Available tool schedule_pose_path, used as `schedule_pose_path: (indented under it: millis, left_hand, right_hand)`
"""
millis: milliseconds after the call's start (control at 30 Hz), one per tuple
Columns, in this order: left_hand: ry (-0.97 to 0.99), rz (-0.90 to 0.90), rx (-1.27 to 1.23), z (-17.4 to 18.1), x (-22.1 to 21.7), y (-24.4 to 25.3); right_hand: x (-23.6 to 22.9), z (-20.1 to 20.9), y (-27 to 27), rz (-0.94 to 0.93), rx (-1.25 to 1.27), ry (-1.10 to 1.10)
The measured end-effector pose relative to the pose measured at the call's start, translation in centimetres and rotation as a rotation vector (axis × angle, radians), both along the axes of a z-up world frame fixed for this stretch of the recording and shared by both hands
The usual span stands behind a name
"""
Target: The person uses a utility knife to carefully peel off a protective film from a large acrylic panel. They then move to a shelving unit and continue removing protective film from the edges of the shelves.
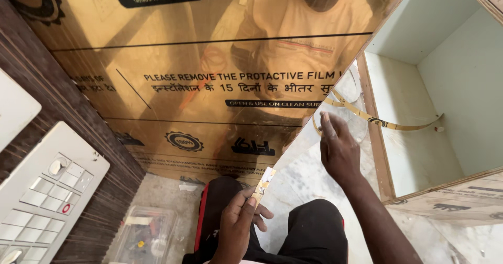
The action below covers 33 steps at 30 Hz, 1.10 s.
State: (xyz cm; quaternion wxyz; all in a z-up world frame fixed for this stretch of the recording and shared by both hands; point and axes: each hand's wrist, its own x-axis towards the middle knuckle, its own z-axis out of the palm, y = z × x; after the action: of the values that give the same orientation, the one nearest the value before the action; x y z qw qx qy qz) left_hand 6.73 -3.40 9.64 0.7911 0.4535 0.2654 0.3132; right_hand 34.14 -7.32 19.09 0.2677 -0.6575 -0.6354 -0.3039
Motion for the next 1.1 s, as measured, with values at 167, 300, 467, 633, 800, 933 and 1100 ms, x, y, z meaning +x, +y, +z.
schedule_pose_path:
  millis: [167, 300, 467, 633, 800, 933, 1100]
  left_hand:
    - [-0.018, 0.003, 0.019, -0.6, -0.6, 0.3]
    - [-0.058, -0.009, -0.014, -1.0, -0.6, 0.3]
    - [-0.019, -0.014, 0.027, -0.9, -0.5, 0.3]
    - [-0.03, -0.008, -0.017, -1.2, -0.4, 0.3]
    - [0.013, 0.001, -0.006, -1.4, -0.7, 0.4]
    - [-0.008, -0.004, 0.018, -1.5, -0.4, 0.2]
    - [-0.04, -0.004, -0.008, -1.7, 0.4, 0.1]
  right_hand:
    - [0.8, 0.4, 0.8, -0.022, 0.018, -0.124]
    - [1.5, 0.6, 1.6, -0.037, 0.002, -0.174]
    - [2.4, 0.7, 2.2, -0.142, 0.016, -0.305]
    - [3.0, 0.3, 2.0, -0.149, 0.051, -0.376]
    - [3.3, -0.2, 1.2, -0.231, -0.026, -0.283]
    - [2.3, 0.3, 0.1, -0.146, 0.04, -0.247]
    - [0.7, 1.8, 0.4, -0.095, -0.004, -0.267]
